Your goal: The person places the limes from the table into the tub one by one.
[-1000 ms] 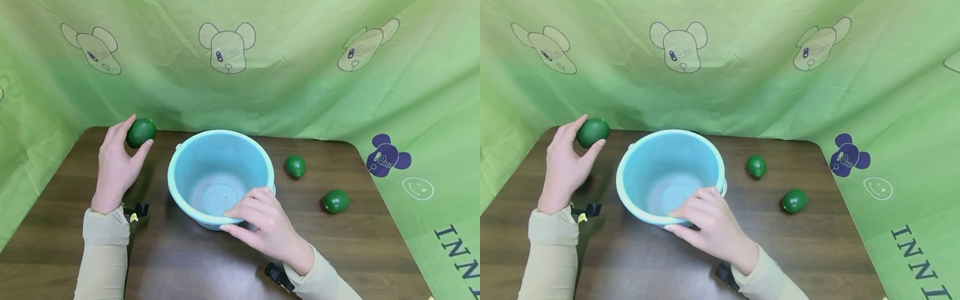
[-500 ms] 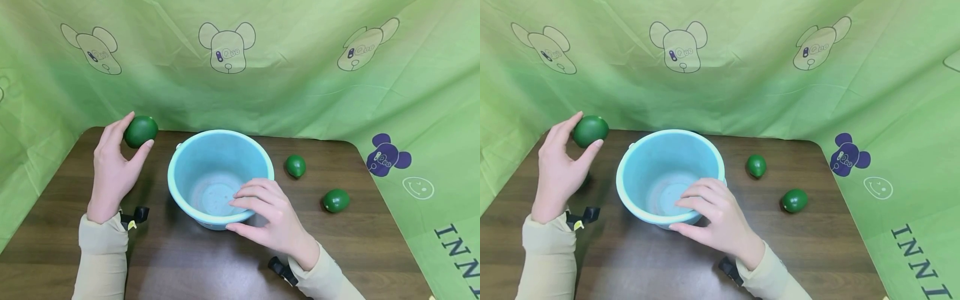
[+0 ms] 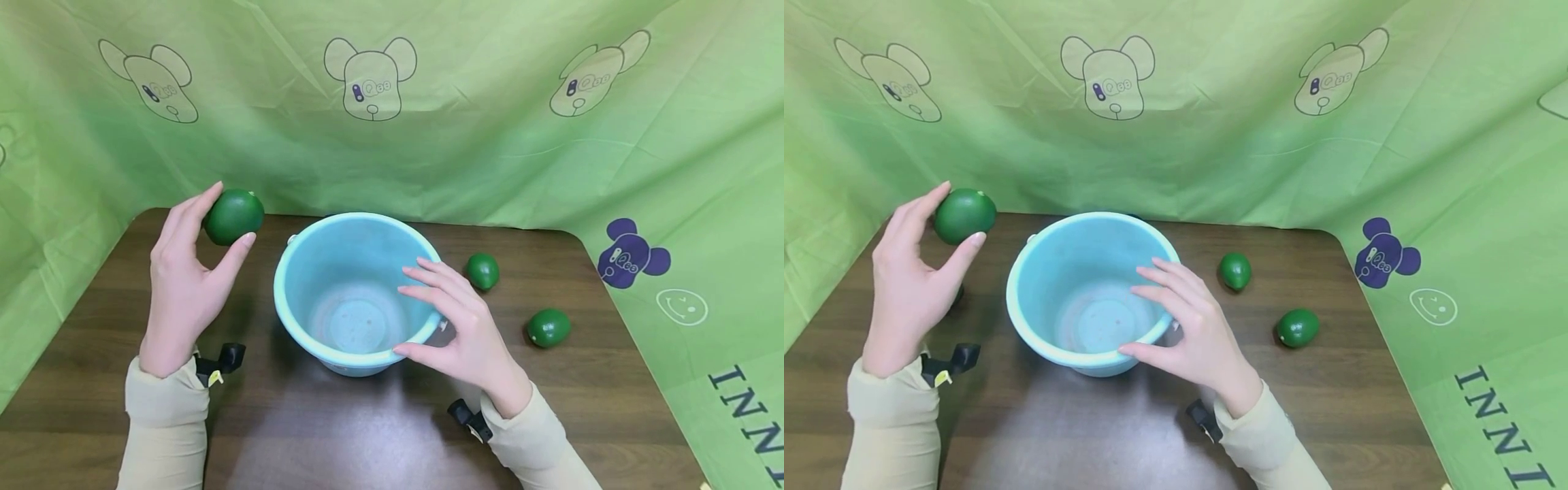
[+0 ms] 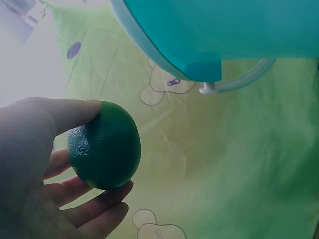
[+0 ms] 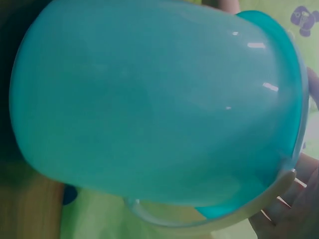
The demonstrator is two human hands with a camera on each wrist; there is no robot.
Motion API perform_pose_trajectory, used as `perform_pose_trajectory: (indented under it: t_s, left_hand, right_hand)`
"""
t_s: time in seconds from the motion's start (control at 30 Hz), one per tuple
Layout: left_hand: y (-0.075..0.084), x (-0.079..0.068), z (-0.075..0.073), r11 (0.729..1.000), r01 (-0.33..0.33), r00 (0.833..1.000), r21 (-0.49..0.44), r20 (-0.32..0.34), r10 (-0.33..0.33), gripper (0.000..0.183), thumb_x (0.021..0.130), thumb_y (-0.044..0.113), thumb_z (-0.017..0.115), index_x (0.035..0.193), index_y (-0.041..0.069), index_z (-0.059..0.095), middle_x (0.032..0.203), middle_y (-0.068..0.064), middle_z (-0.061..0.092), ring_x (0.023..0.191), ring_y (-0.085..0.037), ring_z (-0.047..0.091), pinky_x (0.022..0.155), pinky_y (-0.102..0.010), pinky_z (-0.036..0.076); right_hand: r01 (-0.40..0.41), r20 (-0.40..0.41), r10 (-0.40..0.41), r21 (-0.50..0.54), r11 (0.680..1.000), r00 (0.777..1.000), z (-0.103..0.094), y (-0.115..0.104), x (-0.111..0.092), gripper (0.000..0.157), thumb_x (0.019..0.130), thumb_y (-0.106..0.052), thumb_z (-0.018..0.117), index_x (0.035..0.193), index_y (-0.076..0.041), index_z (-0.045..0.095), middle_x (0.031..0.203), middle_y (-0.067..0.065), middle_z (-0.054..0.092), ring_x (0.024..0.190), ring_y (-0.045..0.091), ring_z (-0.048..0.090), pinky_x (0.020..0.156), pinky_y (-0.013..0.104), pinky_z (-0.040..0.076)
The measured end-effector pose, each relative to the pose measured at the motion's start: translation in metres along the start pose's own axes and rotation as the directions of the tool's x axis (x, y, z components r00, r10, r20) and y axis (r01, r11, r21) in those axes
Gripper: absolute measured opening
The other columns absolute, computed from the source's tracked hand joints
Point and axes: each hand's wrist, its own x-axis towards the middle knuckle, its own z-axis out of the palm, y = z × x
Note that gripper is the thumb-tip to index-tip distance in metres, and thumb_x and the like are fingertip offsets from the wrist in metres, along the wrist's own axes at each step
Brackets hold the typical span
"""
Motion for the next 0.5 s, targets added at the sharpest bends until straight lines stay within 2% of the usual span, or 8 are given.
perform_pose_trajectory:
  t_s: [0.23,0.5]
  left_hand:
    - [0.002,-0.002,-0.003,0.999,-0.033,0.999,-0.008,0.002,0.033,0.065,0.084,0.005,0.083,0.145,0.011,0.059,0.139,-0.009,0.059,0.127,-0.026,0.054,0.1,-0.037,0.044]
    - [0.007,-0.003,-0.005,0.997,-0.065,0.998,-0.046,-0.003,0.065,0.066,0.084,0.01,0.083,0.144,0.017,0.06,0.139,-0.001,0.059,0.127,-0.023,0.055,0.1,-0.031,0.043]
  right_hand:
    - [-0.065,0.054,0.065,-0.009,0.998,0.996,-0.003,0.007,-0.002,0.081,0.085,-0.059,0.077,0.134,0.003,0.061,0.142,0.018,0.057,0.133,0.045,0.048,0.116,0.054,0.026]
    - [-0.067,0.064,0.069,-0.034,0.997,0.996,-0.002,0.012,-0.005,0.081,0.084,-0.062,0.076,0.133,0.001,0.064,0.136,0.013,0.062,0.131,0.043,0.05,0.115,0.053,0.028]
